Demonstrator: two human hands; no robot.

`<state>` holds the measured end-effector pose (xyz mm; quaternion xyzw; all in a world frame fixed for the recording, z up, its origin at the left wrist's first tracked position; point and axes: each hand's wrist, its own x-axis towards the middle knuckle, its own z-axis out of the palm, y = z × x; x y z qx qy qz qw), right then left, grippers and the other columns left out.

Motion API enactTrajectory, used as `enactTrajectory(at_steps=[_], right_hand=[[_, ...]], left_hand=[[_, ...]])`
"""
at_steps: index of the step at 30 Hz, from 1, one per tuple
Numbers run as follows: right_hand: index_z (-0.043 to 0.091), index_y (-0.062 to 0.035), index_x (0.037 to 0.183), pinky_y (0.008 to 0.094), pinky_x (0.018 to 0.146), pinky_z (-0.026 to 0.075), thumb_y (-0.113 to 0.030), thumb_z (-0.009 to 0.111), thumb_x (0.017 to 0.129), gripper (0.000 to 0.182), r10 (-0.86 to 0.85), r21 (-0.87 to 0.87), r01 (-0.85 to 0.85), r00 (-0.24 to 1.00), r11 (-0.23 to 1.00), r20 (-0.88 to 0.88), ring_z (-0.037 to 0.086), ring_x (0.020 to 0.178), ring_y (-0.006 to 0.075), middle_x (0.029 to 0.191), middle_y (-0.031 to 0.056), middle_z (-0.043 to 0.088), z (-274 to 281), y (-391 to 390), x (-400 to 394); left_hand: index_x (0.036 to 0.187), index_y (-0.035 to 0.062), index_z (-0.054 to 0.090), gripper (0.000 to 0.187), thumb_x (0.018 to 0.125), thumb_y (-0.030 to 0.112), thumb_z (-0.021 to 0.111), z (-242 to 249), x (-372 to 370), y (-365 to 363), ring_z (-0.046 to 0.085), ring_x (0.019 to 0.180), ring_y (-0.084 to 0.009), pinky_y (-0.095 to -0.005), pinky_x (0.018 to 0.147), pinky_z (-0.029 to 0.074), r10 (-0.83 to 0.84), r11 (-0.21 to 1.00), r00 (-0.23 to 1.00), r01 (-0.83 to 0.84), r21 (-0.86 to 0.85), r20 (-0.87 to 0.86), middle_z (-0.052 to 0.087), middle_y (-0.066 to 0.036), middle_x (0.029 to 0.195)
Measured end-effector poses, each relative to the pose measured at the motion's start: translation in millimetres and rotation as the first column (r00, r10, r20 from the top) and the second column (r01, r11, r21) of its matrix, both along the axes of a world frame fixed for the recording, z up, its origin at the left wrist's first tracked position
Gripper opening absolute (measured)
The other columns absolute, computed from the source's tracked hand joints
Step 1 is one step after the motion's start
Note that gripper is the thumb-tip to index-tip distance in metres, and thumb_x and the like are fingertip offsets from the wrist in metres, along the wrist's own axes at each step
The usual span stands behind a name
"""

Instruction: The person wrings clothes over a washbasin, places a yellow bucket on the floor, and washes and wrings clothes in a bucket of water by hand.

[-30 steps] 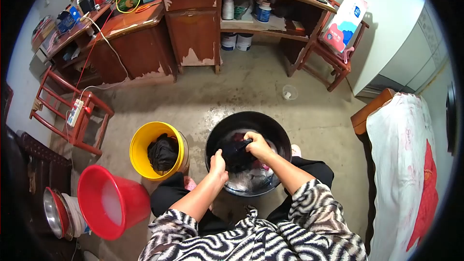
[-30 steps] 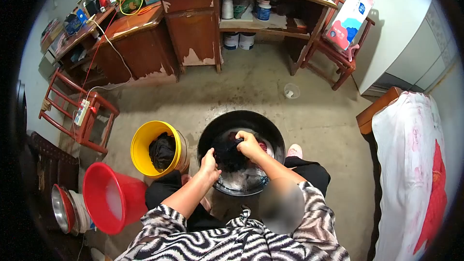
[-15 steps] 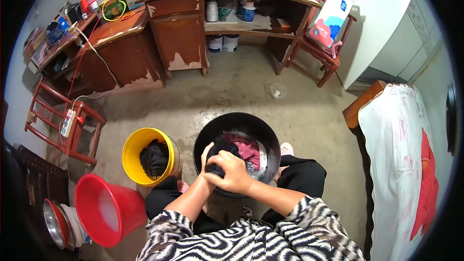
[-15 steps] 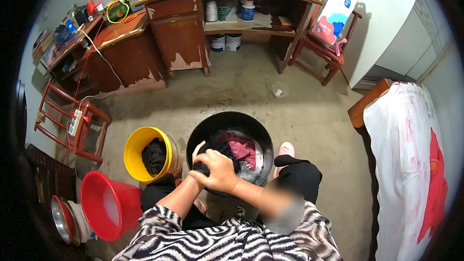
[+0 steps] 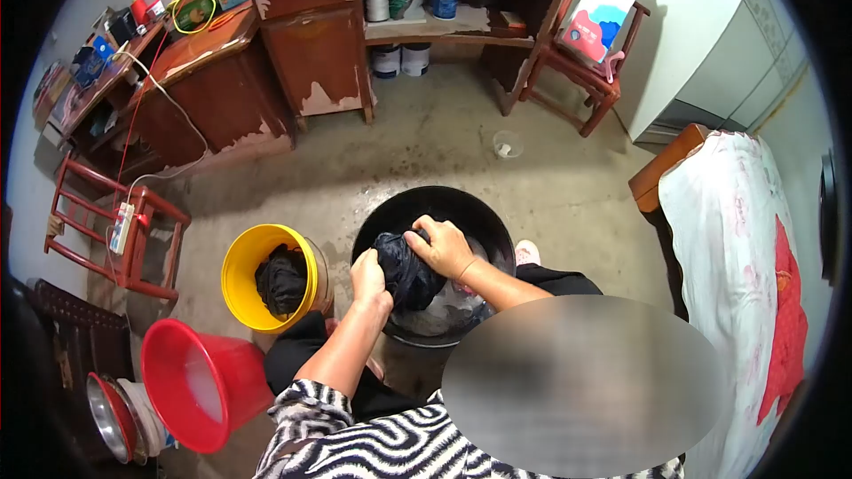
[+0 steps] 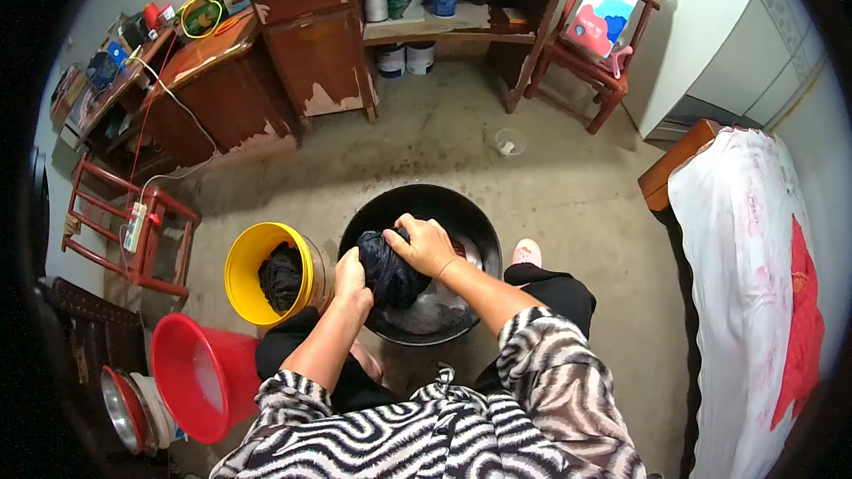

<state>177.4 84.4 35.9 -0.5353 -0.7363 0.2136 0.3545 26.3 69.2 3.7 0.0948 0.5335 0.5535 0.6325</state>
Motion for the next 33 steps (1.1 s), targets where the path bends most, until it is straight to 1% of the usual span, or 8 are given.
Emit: enactTrajectory(at_steps=[3, 5, 7, 9, 10, 20, 27, 33], right_hand=[[0.057, -0.0006, 0.081, 0.0382, 0.066, 0.046, -0.043, 0.048, 0.085, 0.043, -0.008, -0.079, -0.025, 0.917, 0.997, -0.398, 0.059, 0.074, 0.0333, 0.080, 0.0180, 0.060, -24, 11, 8], [0.059, -0.0008, 0.077, 0.0380, 0.062, 0.047, -0.035, 0.053, 0.083, 0.035, -0.243, -0.614, -0.083, 0.871, 0.785, -0.428, 0.060, 0.065, 0.0302, 0.068, 0.0167, 0.059, -44, 18, 32], [0.062, -0.0006, 0.075, 0.0372, 0.055, 0.047, -0.025, 0.057, 0.079, 0.025, 0.468, -0.287, -0.370, 0.673, 0.884, 0.573, 0.059, 0.056, 0.0257, 0.062, 0.0150, 0.059, -96, 22, 47], [0.063, 0.0006, 0.077, 0.0379, 0.053, 0.047, -0.017, 0.058, 0.074, 0.018, 0.460, -0.855, -0.301, 0.884, 0.422, -0.084, 0.059, 0.056, 0.0246, 0.064, 0.0135, 0.061, -106, 1, 33], [0.064, -0.0004, 0.077, 0.0376, 0.055, 0.049, -0.014, 0.058, 0.074, 0.015, 0.551, -0.684, -0.473, 0.825, 0.555, -0.123, 0.061, 0.061, 0.0237, 0.068, 0.0124, 0.063, -143, -6, 23], [0.061, -0.0054, 0.092, 0.0379, 0.066, 0.048, -0.015, 0.064, 0.070, 0.023, 0.850, -0.904, -0.164, 0.438, 0.395, 0.292, 0.061, 0.074, 0.0251, 0.080, 0.0108, 0.063, -146, -47, -10], [0.058, -0.0086, 0.103, 0.0382, 0.072, 0.047, -0.017, 0.069, 0.067, 0.039, 0.783, -0.978, -0.165, 0.622, 0.127, -0.003, 0.059, 0.080, 0.0268, 0.086, 0.0104, 0.063, -68, -31, 33], [0.057, 0.0043, 0.100, 0.0380, 0.074, 0.050, -0.020, 0.065, 0.068, 0.041, 0.628, -0.686, -0.139, 0.560, 0.714, 0.540, 0.056, 0.098, 0.0338, 0.113, 0.0239, 0.052, 13, -16, 45]], left_hand=[[0.080, 0.0014, 0.058, 0.017, 0.082, 0.014, 0.047, -2, -8, 5, 0.057, 0.070, -0.0157, -0.0322, 0.064, 0.048, 0.074, 0.993, 0.990, -0.063, -0.097, 0.121, 0.059, -0.005, 0.080], [0.084, 0.0000, 0.058, 0.019, 0.081, 0.016, 0.048, 7, -8, 6, 0.058, 0.072, -0.0185, -0.0340, 0.067, 0.049, 0.095, 0.989, 0.987, -0.078, -0.129, 0.133, 0.059, -0.007, 0.081], [0.087, -0.0010, 0.057, 0.020, 0.080, 0.016, 0.049, 37, -2, 2, 0.059, 0.074, -0.0209, -0.0350, 0.070, 0.050, 0.175, 0.966, 0.967, -0.133, -0.221, 0.185, 0.059, -0.009, 0.082], [0.088, -0.0009, 0.057, 0.020, 0.080, 0.016, 0.049, 30, -4, 6, 0.059, 0.075, -0.0216, -0.0352, 0.071, 0.050, 0.186, 0.962, 0.966, -0.141, -0.233, 0.182, 0.060, -0.009, 0.082], [0.089, -0.0009, 0.057, 0.020, 0.079, 0.015, 0.050, 25, -4, 8, 0.059, 0.075, -0.0222, -0.0353, 0.072, 0.050, 0.198, 0.958, 0.963, -0.151, -0.244, 0.181, 0.060, -0.009, 0.083], [0.091, -0.0003, 0.061, 0.018, 0.078, 0.004, 0.049, 11, -4, -6, 0.059, 0.074, -0.0162, -0.0285, 0.069, 0.049, 0.002, 0.999, 1.000, -0.002, -0.041, 0.000, 0.061, -0.007, 0.082], [0.094, 0.0015, 0.062, 0.025, 0.071, -0.001, 0.052, 4, -3, -17, 0.053, 0.070, -0.0102, -0.0221, 0.064, 0.042, -0.323, 0.930, 0.779, 0.368, -0.026, -0.538, 0.059, -0.003, 0.080], [0.087, 0.0032, 0.065, 0.024, 0.063, 0.004, 0.061, -18, -4, -17, 0.056, 0.082, -0.0227, -0.0301, 0.074, 0.045, -0.355, 0.903, 0.653, 0.424, -0.066, -0.669, 0.055, -0.013, 0.088]])
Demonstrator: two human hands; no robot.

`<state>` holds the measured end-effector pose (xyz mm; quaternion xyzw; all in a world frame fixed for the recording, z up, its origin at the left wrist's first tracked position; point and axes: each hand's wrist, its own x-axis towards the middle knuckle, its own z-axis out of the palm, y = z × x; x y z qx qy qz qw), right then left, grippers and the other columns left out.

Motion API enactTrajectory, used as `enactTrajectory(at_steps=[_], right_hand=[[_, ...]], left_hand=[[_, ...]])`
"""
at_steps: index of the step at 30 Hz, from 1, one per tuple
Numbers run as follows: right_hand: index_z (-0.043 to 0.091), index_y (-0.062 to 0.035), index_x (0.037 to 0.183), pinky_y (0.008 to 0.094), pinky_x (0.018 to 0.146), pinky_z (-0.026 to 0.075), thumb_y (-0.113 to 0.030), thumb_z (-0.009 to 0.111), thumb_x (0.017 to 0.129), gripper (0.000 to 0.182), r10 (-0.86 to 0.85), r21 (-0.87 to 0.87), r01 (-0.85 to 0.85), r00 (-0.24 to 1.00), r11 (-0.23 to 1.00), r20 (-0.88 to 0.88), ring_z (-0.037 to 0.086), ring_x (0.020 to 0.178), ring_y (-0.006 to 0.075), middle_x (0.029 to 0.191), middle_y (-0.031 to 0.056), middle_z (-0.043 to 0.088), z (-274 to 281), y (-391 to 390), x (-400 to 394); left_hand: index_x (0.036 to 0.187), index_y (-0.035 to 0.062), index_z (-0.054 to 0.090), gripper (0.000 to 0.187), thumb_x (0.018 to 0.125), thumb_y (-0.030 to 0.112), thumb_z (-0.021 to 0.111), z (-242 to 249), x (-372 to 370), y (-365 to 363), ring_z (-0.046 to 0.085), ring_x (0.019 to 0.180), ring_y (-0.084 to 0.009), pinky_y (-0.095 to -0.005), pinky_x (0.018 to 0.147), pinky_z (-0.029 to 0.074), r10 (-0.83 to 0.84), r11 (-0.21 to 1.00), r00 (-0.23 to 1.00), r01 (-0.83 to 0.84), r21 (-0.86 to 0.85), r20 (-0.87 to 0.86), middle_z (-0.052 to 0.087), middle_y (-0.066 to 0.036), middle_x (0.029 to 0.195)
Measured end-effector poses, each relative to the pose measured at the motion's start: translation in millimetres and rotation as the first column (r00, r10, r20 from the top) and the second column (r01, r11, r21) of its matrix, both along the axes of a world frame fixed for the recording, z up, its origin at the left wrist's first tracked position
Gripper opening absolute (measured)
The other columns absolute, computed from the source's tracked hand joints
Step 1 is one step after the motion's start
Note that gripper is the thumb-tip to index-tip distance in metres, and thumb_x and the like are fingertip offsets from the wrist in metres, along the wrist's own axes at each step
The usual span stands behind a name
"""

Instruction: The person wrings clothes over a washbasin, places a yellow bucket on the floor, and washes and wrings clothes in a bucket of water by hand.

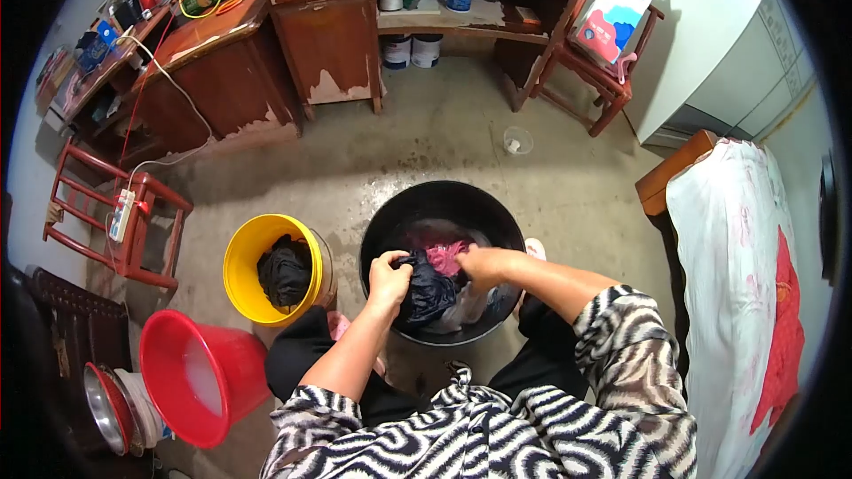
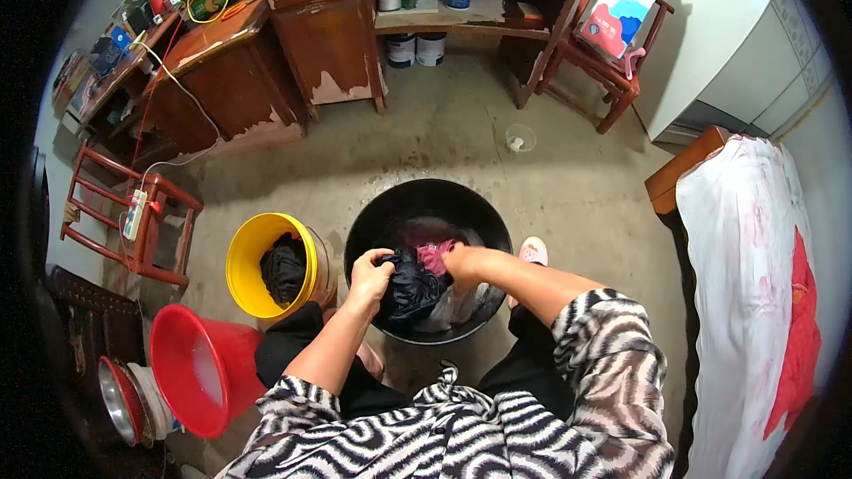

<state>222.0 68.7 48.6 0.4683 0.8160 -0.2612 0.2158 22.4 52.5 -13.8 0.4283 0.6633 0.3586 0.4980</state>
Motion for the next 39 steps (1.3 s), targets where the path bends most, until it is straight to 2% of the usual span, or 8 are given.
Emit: enactTrajectory(at_steps=[2, 12, 16, 20, 28, 31, 33, 39], right_hand=[[0.063, 0.0011, 0.089, 0.0389, 0.072, 0.049, -0.017, 0.062, 0.067, 0.029, 0.158, -0.195, -0.127, 0.975, 0.972, 0.154, 0.060, 0.087, 0.0320, 0.092, 0.0213, 0.061, 16, 16, 0], [0.064, 0.0025, 0.083, 0.0325, 0.065, 0.045, -0.019, 0.064, 0.072, 0.024, -0.281, -0.149, 0.240, 0.864, 0.959, -0.418, 0.059, 0.070, 0.0190, 0.071, 0.0130, 0.063, 101, 42, 11], [0.064, 0.0027, 0.083, 0.0305, 0.067, 0.044, -0.021, 0.064, 0.073, 0.026, -0.328, -0.169, 0.281, 0.793, 0.945, -0.513, 0.058, 0.070, 0.0169, 0.071, 0.0114, 0.063, 110, 47, -2], [0.064, 0.0029, 0.088, 0.0336, 0.070, 0.045, -0.021, 0.063, 0.073, 0.028, -0.480, -0.287, 0.386, 0.665, 0.877, -0.573, 0.060, 0.075, 0.0212, 0.080, 0.0148, 0.064, 95, 53, -8], [0.062, -0.0006, 0.099, 0.0268, 0.068, 0.046, -0.013, 0.052, 0.082, 0.023, -0.677, -0.434, 0.610, 0.239, 0.663, -0.696, 0.056, 0.077, 0.0156, 0.085, 0.0080, 0.063, 12, 66, 17], [0.062, 0.0013, 0.098, 0.0374, 0.086, 0.044, -0.006, 0.049, 0.072, 0.030, -0.526, 0.024, 0.617, 0.691, 0.787, -0.496, 0.057, 0.098, 0.0323, 0.101, 0.0231, 0.059, -42, 68, 30], [0.064, 0.0009, 0.091, 0.0393, 0.083, 0.046, -0.008, 0.052, 0.070, 0.025, -0.482, 0.109, 0.494, 0.868, 0.862, -0.120, 0.056, 0.097, 0.0350, 0.099, 0.0244, 0.058, -66, 72, 27], [0.068, -0.0083, 0.090, 0.0379, 0.079, 0.049, -0.017, 0.060, 0.073, 0.021, -0.710, 0.019, 0.712, 0.697, 0.702, 0.104, 0.058, 0.099, 0.0312, 0.100, 0.0166, 0.062, -105, 49, 5]], left_hand=[[0.088, 0.0047, 0.065, 0.025, 0.064, 0.005, 0.060, -1, -1, 3, 0.055, 0.086, -0.0245, -0.0313, 0.077, 0.044, -0.018, 1.000, 1.000, 0.017, -0.013, -0.022, 0.054, -0.014, 0.093], [0.117, 0.0120, 0.050, 0.054, 0.064, 0.013, 0.062, 47, 12, -6, 0.033, 0.118, -0.0338, -0.0440, 0.096, 0.030, -0.231, 0.931, 0.718, 0.359, 0.064, -0.656, 0.033, -0.014, 0.128], [0.117, 0.0105, 0.049, 0.055, 0.067, 0.026, 0.069, 30, 18, -4, 0.037, 0.115, -0.0301, -0.0393, 0.096, 0.031, -0.496, 0.767, 0.832, 0.554, 0.324, -0.247, 0.036, -0.015, 0.126], [0.099, 0.0021, 0.055, 0.022, 0.079, 0.009, 0.057, 20, 29, 3, 0.053, 0.087, -0.0132, -0.0265, 0.081, 0.040, -0.304, 0.950, 0.854, 0.307, 0.063, 0.422, 0.058, -0.006, 0.092], [0.061, 0.0046, 0.048, 0.015, 0.075, 0.011, 0.048, 9, 23, -4, 0.038, 0.063, -0.0081, -0.0249, 0.058, 0.030, 0.094, 0.995, 0.844, -0.072, -0.063, 0.529, 0.046, 0.002, 0.066], [0.049, 0.0049, 0.039, 0.025, 0.071, 0.015, 0.044, 17, 25, -3, 0.030, 0.050, -0.0090, -0.0299, 0.046, 0.026, -0.076, 0.992, 0.967, 0.049, 0.119, 0.241, 0.036, 0.004, 0.052], [0.059, -0.0031, 0.054, 0.033, 0.072, 0.026, 0.045, 24, 24, -2, 0.053, 0.055, -0.0266, -0.0394, 0.055, 0.040, -0.282, 0.947, 0.951, 0.297, 0.123, -0.126, 0.053, -0.017, 0.056], [0.094, 0.0004, 0.058, 0.038, 0.072, 0.030, 0.052, 47, 18, -4, 0.059, 0.085, -0.0360, -0.0444, 0.077, 0.046, -0.651, 0.721, 0.494, 0.641, -0.266, -0.576, 0.059, -0.024, 0.096]])
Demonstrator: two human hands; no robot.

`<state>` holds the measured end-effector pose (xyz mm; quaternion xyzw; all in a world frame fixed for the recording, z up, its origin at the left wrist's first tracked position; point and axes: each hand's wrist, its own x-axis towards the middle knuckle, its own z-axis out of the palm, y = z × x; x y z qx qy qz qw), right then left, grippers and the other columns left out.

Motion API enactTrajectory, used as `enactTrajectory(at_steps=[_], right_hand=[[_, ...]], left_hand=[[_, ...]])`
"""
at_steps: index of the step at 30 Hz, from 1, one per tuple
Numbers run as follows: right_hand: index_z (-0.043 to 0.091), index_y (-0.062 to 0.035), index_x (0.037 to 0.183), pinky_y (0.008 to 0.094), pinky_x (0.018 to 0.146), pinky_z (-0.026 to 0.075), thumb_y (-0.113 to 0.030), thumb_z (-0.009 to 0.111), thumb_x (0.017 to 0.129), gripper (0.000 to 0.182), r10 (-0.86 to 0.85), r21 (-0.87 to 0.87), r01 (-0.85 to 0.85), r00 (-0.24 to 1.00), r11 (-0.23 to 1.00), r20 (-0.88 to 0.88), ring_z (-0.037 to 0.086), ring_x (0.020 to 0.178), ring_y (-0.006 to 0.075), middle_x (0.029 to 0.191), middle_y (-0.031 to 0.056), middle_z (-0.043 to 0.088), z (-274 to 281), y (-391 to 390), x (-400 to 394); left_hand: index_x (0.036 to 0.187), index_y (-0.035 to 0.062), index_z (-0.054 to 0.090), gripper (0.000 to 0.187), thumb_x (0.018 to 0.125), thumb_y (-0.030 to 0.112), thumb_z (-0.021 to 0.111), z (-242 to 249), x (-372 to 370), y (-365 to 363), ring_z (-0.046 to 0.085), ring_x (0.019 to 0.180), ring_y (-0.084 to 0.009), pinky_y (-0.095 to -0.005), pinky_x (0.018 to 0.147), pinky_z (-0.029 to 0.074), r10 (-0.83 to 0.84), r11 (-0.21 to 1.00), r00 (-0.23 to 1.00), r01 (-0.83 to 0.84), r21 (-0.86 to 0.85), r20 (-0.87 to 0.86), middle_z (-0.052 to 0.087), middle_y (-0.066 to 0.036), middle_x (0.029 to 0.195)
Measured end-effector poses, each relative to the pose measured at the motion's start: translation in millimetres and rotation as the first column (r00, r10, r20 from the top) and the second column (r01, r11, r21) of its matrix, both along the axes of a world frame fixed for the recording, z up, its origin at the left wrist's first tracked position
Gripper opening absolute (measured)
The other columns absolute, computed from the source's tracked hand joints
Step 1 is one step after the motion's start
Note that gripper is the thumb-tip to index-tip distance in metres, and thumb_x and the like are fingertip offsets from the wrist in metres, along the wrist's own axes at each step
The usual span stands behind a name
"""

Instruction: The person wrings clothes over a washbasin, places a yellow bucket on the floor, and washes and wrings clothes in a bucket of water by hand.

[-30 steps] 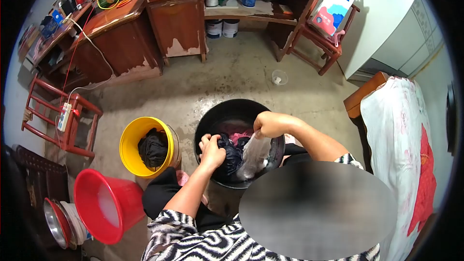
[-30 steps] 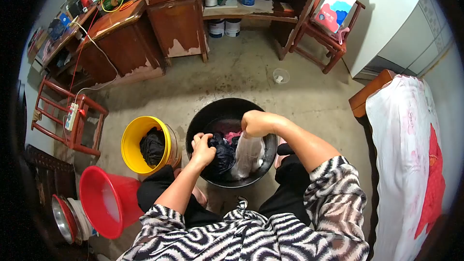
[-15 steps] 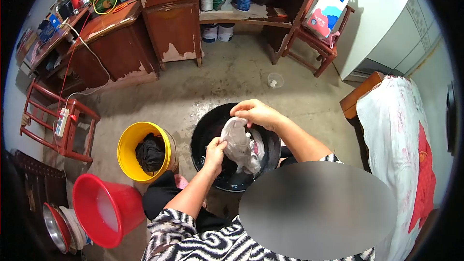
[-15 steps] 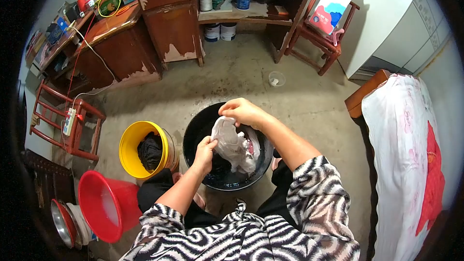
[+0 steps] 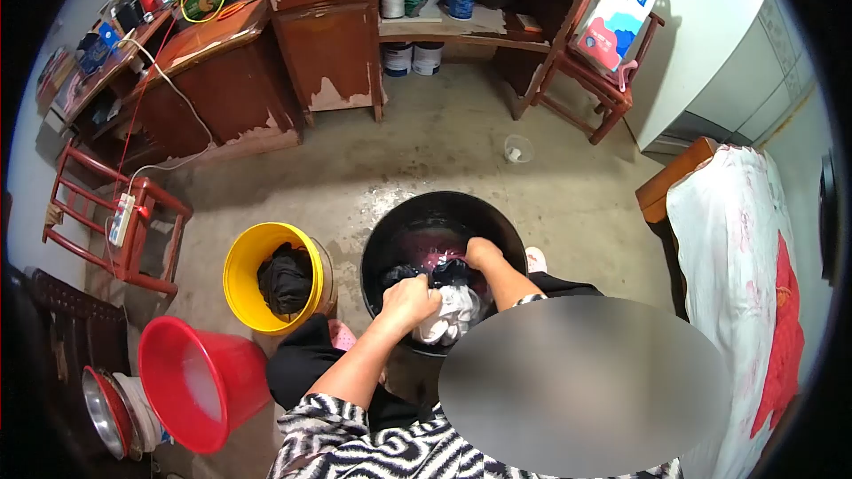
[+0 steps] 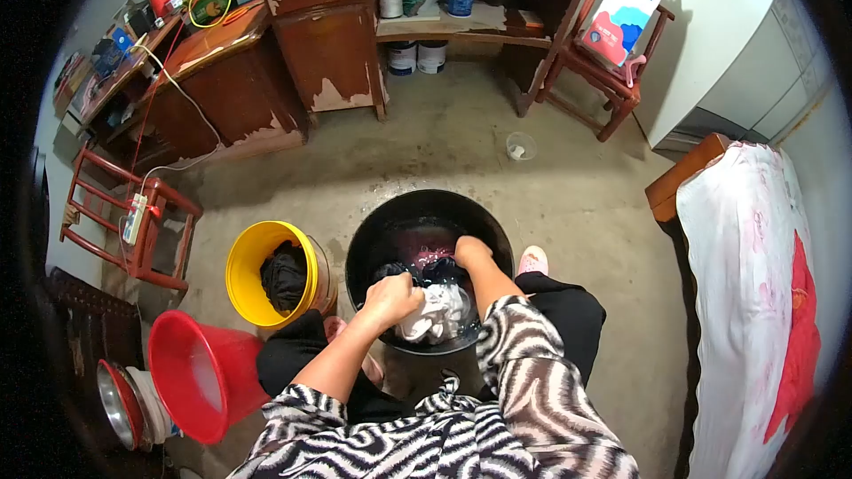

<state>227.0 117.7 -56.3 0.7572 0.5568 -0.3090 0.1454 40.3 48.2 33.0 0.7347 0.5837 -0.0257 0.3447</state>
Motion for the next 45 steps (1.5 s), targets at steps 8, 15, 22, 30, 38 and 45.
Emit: enactTrajectory(at_steps=[8, 15, 22, 30, 38, 45], right_hand=[[0.062, 0.0012, 0.077, 0.0308, 0.041, 0.034, -0.009, 0.068, 0.060, 0.020, -0.213, -0.161, 0.146, 0.794, 0.976, -0.570, 0.044, 0.044, 0.0165, 0.055, 0.0066, 0.051, 53, 6, 20], [0.064, -0.0050, 0.081, 0.0237, 0.042, 0.028, -0.014, 0.068, 0.063, 0.021, -0.065, 0.016, 0.140, 0.555, 0.990, -0.829, 0.043, 0.051, 0.0085, 0.064, -0.0004, 0.053, 170, -3, 21], [0.062, -0.0057, 0.081, 0.0172, 0.043, 0.031, -0.010, 0.067, 0.065, 0.018, -0.049, -0.023, 0.133, 0.190, 0.991, -0.981, 0.044, 0.051, 0.0037, 0.067, -0.0026, 0.056, 220, -7, 15], [0.055, 0.0011, 0.103, 0.0362, 0.077, 0.047, -0.037, 0.071, 0.063, 0.058, 0.210, 0.249, -0.127, 0.916, 0.960, -0.343, 0.059, 0.088, 0.0304, 0.094, 0.0185, 0.061, 52, 8, -2], [0.062, -0.0083, 0.102, 0.0389, 0.085, 0.046, -0.023, 0.059, 0.073, 0.033, 0.226, 0.130, -0.213, 0.969, 0.968, -0.098, 0.055, 0.104, 0.0302, 0.107, 0.0177, 0.059, -25, -4, -54], [0.065, 0.0042, 0.083, 0.0361, 0.056, 0.047, -0.009, 0.058, 0.066, 0.022, -0.367, 0.023, 0.447, 0.761, 0.894, -0.535, 0.063, 0.068, 0.0263, 0.078, 0.0191, 0.063, -26, 16, -41]], left_hand=[[0.110, 0.0032, 0.048, 0.045, 0.070, 0.020, 0.061, -21, -5, 4, 0.052, 0.100, -0.0350, -0.0435, 0.082, 0.044, -0.169, 0.980, 0.985, 0.170, 0.104, -0.025, 0.046, -0.020, 0.112], [0.121, 0.0048, 0.043, 0.057, 0.072, 0.025, 0.062, -29, 3, 11, 0.045, 0.109, -0.0347, -0.0403, 0.091, 0.039, 0.104, 0.980, 0.941, -0.153, 0.131, 0.323, 0.045, -0.019, 0.118], [0.119, 0.0061, 0.049, 0.054, 0.075, 0.034, 0.061, -26, 4, -2, 0.040, 0.117, -0.0327, -0.0387, 0.096, 0.036, -0.190, 0.982, 0.976, 0.188, 0.024, 0.104, 0.038, -0.016, 0.131], [0.101, 0.0017, 0.061, 0.028, 0.084, 0.023, 0.052, -43, -5, 7, 0.059, 0.084, -0.0197, -0.0317, 0.070, 0.047, 0.375, 0.926, 0.793, -0.294, -0.239, 0.481, 0.064, -0.010, 0.095], [0.105, 0.0060, 0.053, 0.023, 0.086, 0.018, 0.049, -31, 0, 18, 0.054, 0.081, -0.0181, -0.0337, 0.065, 0.047, 0.859, 0.508, 0.190, -0.436, -0.743, 0.476, 0.057, -0.007, 0.095], [0.128, 0.0047, 0.033, 0.053, 0.087, 0.033, 0.049, -51, -2, 23, 0.050, 0.097, -0.0300, -0.0415, 0.074, 0.047, 0.962, 0.254, -0.007, -0.336, -0.907, 0.272, 0.045, -0.019, 0.117]])
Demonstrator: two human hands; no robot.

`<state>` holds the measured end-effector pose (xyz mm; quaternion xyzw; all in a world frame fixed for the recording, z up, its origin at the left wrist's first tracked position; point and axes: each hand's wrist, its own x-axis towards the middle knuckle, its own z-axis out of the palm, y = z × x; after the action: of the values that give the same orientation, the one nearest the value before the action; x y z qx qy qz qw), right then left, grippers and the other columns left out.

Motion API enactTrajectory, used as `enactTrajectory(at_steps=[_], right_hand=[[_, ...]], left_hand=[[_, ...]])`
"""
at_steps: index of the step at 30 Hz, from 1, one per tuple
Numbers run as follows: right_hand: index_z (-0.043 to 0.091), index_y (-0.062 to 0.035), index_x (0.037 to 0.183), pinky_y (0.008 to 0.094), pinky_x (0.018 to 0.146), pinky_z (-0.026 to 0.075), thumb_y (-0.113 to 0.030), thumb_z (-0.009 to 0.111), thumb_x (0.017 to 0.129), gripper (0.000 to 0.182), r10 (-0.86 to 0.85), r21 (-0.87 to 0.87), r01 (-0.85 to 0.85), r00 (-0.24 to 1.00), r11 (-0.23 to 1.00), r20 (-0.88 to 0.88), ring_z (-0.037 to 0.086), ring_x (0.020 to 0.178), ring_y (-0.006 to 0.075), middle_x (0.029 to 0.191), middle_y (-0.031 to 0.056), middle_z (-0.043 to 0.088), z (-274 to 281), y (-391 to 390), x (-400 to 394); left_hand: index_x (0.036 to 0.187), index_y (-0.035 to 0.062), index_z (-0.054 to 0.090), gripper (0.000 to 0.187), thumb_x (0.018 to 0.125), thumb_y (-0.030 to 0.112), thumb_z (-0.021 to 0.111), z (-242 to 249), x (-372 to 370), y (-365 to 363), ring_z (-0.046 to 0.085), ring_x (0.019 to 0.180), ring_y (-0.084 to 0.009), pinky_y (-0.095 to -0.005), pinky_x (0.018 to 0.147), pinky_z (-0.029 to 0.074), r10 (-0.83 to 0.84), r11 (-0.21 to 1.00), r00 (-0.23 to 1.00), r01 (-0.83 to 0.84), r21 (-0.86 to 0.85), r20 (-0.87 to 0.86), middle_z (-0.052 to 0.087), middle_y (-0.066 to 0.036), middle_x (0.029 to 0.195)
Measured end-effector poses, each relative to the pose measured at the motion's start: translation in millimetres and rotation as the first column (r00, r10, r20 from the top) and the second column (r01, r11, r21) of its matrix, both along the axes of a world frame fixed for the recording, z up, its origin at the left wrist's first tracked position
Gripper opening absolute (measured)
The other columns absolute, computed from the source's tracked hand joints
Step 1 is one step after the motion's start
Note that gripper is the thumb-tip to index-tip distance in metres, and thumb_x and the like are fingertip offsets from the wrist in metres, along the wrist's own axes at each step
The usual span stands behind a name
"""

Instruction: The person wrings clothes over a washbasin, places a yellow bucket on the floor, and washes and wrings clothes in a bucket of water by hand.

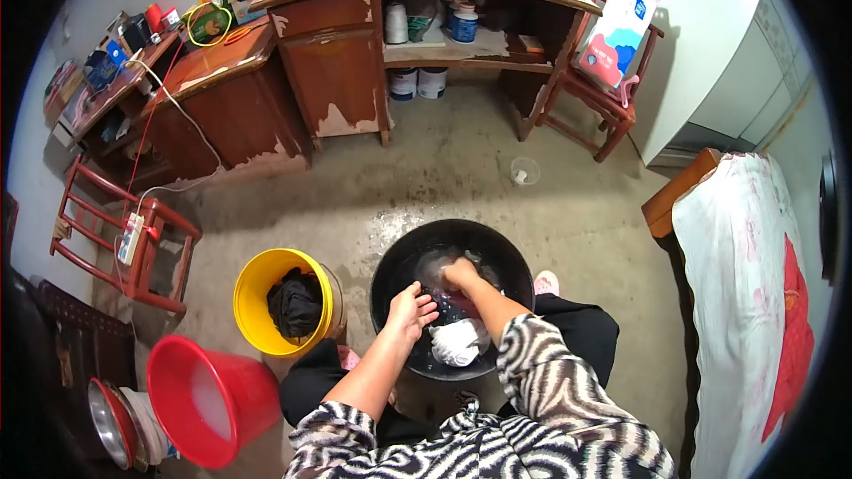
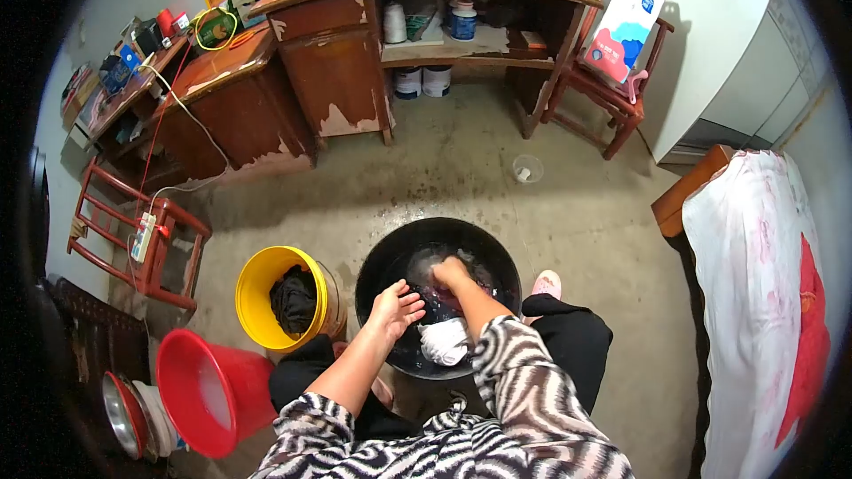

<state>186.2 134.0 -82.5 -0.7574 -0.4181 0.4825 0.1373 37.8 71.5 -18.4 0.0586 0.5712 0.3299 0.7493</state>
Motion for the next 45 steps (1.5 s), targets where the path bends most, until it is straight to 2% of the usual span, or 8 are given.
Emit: enactTrajectory(at_steps=[4, 10, 19, 23, 28, 35, 40, 45], right_hand=[[0.054, -0.0026, 0.082, 0.0283, 0.051, 0.044, 0.001, 0.059, 0.059, 0.024, 0.009, 0.235, 0.180, 0.776, 0.955, -0.630, 0.055, 0.058, 0.0159, 0.068, 0.0042, 0.056, 76, -17, -7], [0.054, -0.0037, 0.093, 0.0270, 0.073, 0.046, -0.001, 0.054, 0.055, 0.038, 0.122, 0.347, 0.260, 0.616, 0.901, -0.779, 0.055, 0.080, 0.0143, 0.086, 0.0047, 0.057, 130, -65, -24], [0.060, -0.0048, 0.084, 0.0354, 0.065, 0.049, -0.027, 0.066, 0.072, 0.027, 0.333, 0.878, -0.194, 0.942, 0.438, 0.042, 0.060, 0.071, 0.0293, 0.079, 0.0134, 0.061, 139, -106, -64], [0.056, -0.0076, 0.070, 0.0395, 0.055, 0.047, -0.030, 0.058, 0.078, 0.023, 0.122, 0.795, -0.343, 0.937, 0.501, 0.327, 0.060, 0.068, 0.0320, 0.073, 0.0142, 0.061, 105, -61, -46], [0.060, -0.0073, 0.081, 0.0467, 0.068, 0.045, -0.038, 0.050, 0.080, 0.032, 0.118, 0.400, -0.329, 0.875, 0.855, 0.469, 0.059, 0.068, 0.0360, 0.081, 0.0157, 0.063, 58, -33, 3], [0.049, -0.0108, 0.116, 0.0477, 0.083, 0.038, -0.039, 0.056, 0.078, 0.048, 0.220, 0.344, -0.521, 0.745, 0.781, 0.630, 0.050, 0.100, 0.0337, 0.107, 0.0145, 0.054, 57, -24, 7], [0.038, -0.0137, 0.127, 0.0560, 0.090, 0.028, -0.045, 0.062, 0.072, 0.068, 0.628, 0.066, -0.775, 0.555, 0.628, 0.546, 0.042, 0.112, 0.0330, 0.118, 0.0141, 0.049, 26, -42, -20], [0.066, -0.0012, 0.087, 0.0380, 0.071, 0.048, -0.041, 0.071, 0.064, 0.046, 0.545, 0.063, -0.553, 0.831, 0.831, 0.110, 0.062, 0.080, 0.0313, 0.083, 0.0169, 0.065, -23, -5, -8]], left_hand=[[0.136, 0.0044, 0.018, 0.075, 0.084, 0.050, 0.048, 0, 2, 6, 0.042, 0.109, -0.0400, -0.0502, 0.084, 0.042, 0.089, 0.995, 0.995, -0.088, -0.049, 0.033, 0.031, -0.024, 0.130], [0.125, 0.0105, 0.041, 0.079, 0.077, 0.072, 0.029, 19, 6, 7, 0.048, 0.106, -0.0366, -0.0573, 0.083, 0.041, -0.121, 0.990, 0.944, 0.093, 0.106, 0.305, 0.046, -0.016, 0.122], [0.109, 0.0121, 0.055, 0.055, 0.087, 0.056, 0.031, -36, -4, 14, 0.055, 0.101, -0.0236, -0.0356, 0.090, 0.042, -0.376, 0.901, 0.731, 0.147, 0.407, 0.570, 0.058, -0.010, 0.108], [0.091, 0.0086, 0.057, 0.023, 0.087, 0.028, 0.046, 12, 24, 2, 0.061, 0.076, -0.0216, -0.0352, 0.067, 0.051, 0.263, 0.920, 0.801, -0.376, 0.110, 0.538, 0.061, -0.007, 0.085], [0.092, 0.0042, 0.056, 0.023, 0.087, 0.026, 0.053, 17, 21, -5, 0.061, 0.081, -0.0199, -0.0346, 0.071, 0.050, 0.187, 0.910, 0.967, -0.238, 0.339, 0.174, 0.062, -0.007, 0.089], [0.138, 0.0209, 0.016, 0.068, 0.085, 0.056, 0.039, 26, -6, 4, 0.016, 0.131, -0.0350, -0.0681, 0.094, 0.006, 0.091, 0.988, 0.996, -0.093, 0.126, 0.021, 0.020, -0.007, 0.143], [0.138, 0.0211, 0.018, 0.067, 0.085, 0.053, 0.043, 27, -3, -3, 0.018, 0.131, -0.0302, -0.0677, 0.094, 0.010, 0.222, 0.970, 0.972, -0.212, 0.117, -0.080, 0.011, -0.007, 0.145], [0.138, 0.0153, 0.017, 0.069, 0.084, 0.047, 0.047, 19, -5, -2, 0.017, 0.131, -0.0299, -0.0625, 0.097, 0.015, 0.185, 0.980, 0.980, -0.179, 0.087, -0.067, 0.013, -0.010, 0.144]])
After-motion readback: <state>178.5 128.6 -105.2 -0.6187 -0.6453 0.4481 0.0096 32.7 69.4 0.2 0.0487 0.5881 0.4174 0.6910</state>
